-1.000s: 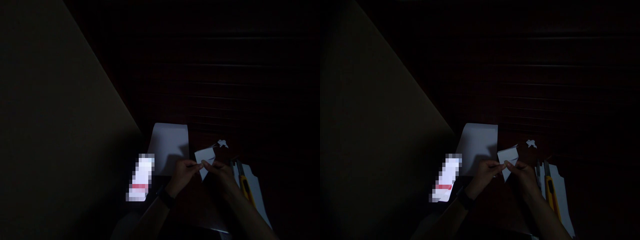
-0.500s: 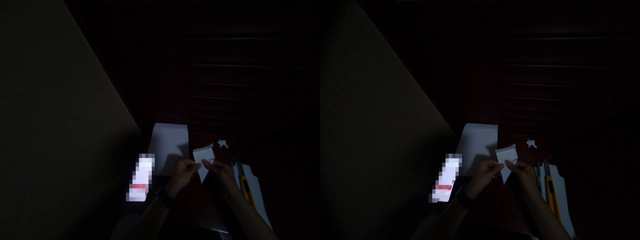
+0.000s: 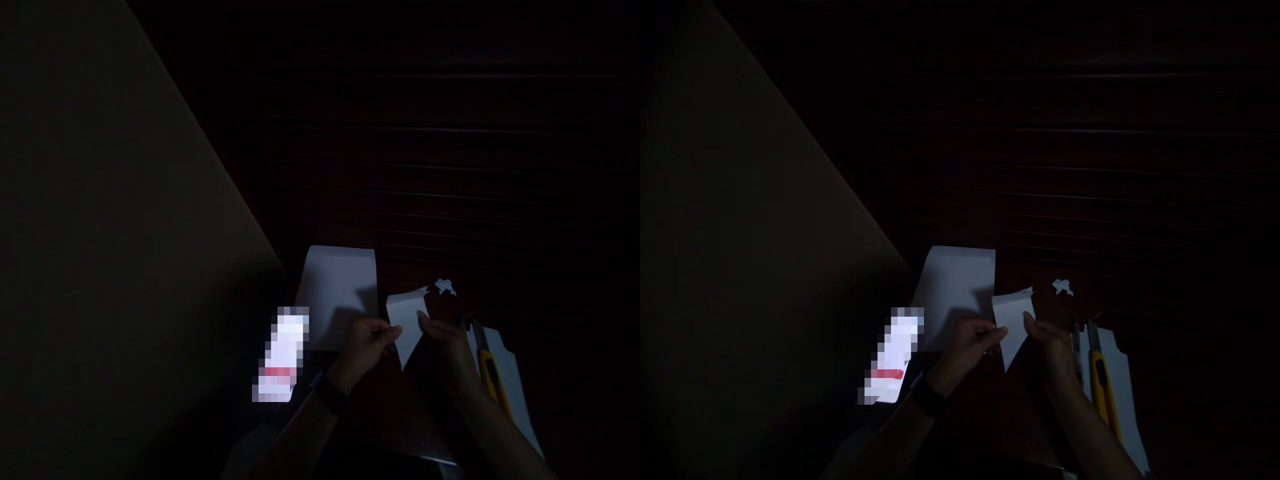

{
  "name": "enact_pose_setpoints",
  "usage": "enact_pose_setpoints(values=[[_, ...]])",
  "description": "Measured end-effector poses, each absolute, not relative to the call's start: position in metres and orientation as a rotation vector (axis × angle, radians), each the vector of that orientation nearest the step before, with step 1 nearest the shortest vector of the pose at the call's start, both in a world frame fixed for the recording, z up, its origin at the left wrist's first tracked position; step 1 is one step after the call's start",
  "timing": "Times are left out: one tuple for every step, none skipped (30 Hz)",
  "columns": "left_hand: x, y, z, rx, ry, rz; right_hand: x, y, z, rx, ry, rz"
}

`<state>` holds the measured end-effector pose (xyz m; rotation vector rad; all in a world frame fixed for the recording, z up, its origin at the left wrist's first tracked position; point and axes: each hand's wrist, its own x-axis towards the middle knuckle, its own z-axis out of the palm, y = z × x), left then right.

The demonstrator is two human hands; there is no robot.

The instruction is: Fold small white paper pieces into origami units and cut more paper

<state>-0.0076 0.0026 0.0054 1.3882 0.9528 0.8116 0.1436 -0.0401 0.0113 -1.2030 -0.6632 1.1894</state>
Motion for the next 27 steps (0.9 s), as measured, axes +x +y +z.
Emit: enact_pose_setpoints(values=[[-0.007,0.003,0.005,1.384,0.954,0.813,0.143,-0.040,0.010,-1.183,-0.627,1.220],[-0.007,0.002,0.005,1.382,0.951,0.816,0.142,-0.039,0.009,-1.164,-0.578,1.253],[-0.007,0.002,0.005,1.378,0.950,0.819,0.141,-0.039,0.008,-1.152,-0.539,1.273],[-0.006,0.002,0.004,1.371,0.951,0.827,0.141,-0.038,0.007,-1.153,-0.530,1.262],[-0.006,0.002,0.003,1.359,0.954,0.841,0.140,-0.038,0.007,-1.160,-0.538,1.249],[-0.006,0.001,0.002,1.345,0.958,0.860,0.139,-0.037,0.007,-1.173,-0.559,1.242],[-0.005,0.001,0.001,1.333,0.962,0.879,0.138,-0.037,0.007,-1.192,-0.593,1.248],[-0.005,0.001,0.001,1.326,0.966,0.900,0.138,-0.038,0.007,-1.219,-0.640,1.263],[-0.005,0.001,0.000,1.326,0.970,0.920,0.137,-0.038,0.006,-1.256,-0.693,1.276],[-0.005,0.001,0.000,1.330,0.975,0.938,0.137,-0.039,0.006,-1.297,-0.745,1.284],[-0.005,0.001,0.000,1.334,0.984,0.956,0.137,-0.039,0.005,-1.336,-0.791,1.288],[-0.006,0.001,0.000,1.334,1.001,0.974,0.137,-0.040,0.004,-1.363,-0.825,1.290],[-0.006,0.001,0.001,1.333,1.019,0.986,0.137,-0.041,0.002,-1.376,-0.850,1.291],[-0.007,0.002,0.001,1.327,1.038,0.992,0.137,-0.041,0.001,-1.380,-0.866,1.292],[-0.007,0.002,0.002,1.319,1.057,0.994,0.138,-0.042,0.000,-1.377,-0.877,1.295],[-0.007,0.003,0.003,1.308,1.065,0.995,0.138,-0.042,-0.001,-1.372,-0.887,1.298],[-0.008,0.003,0.003,1.298,1.062,0.995,0.138,-0.043,-0.001,-1.371,-0.894,1.300],[-0.008,0.004,0.004,1.287,1.050,0.998,0.139,-0.043,-0.002,-1.371,-0.901,1.299],[-0.008,0.004,0.004,1.274,1.035,1.005,0.139,-0.043,-0.001,-1.369,-0.910,1.298],[-0.008,0.004,0.005,1.262,1.018,1.012,0.140,-0.043,-0.001,-1.367,-0.920,1.295],[-0.008,0.004,0.005,1.253,1.003,1.017,0.140,-0.043,0.000,-1.367,-0.932,1.289],[-0.008,0.004,0.006,1.246,0.993,1.021,0.140,-0.043,0.000,-1.370,-0.948,1.278],[-0.008,0.004,0.006,1.242,0.987,1.027,0.141,-0.043,0.001,-1.381,-0.964,1.261],[-0.008,0.004,0.006,1.241,0.980,1.034,0.141,-0.043,0.001,-1.401,-0.980,1.237],[-0.008,0.004,0.006,1.241,0.973,1.039,0.141,-0.043,0.001,-1.427,-0.992,1.213],[-0.008,0.004,0.006,1.242,0.966,1.043,0.141,-0.042,0.001,-1.452,-1.000,1.192],[-0.008,0.004,0.007,1.240,0.957,1.044,0.141,-0.042,0.001,-1.468,-1.004,1.180]])
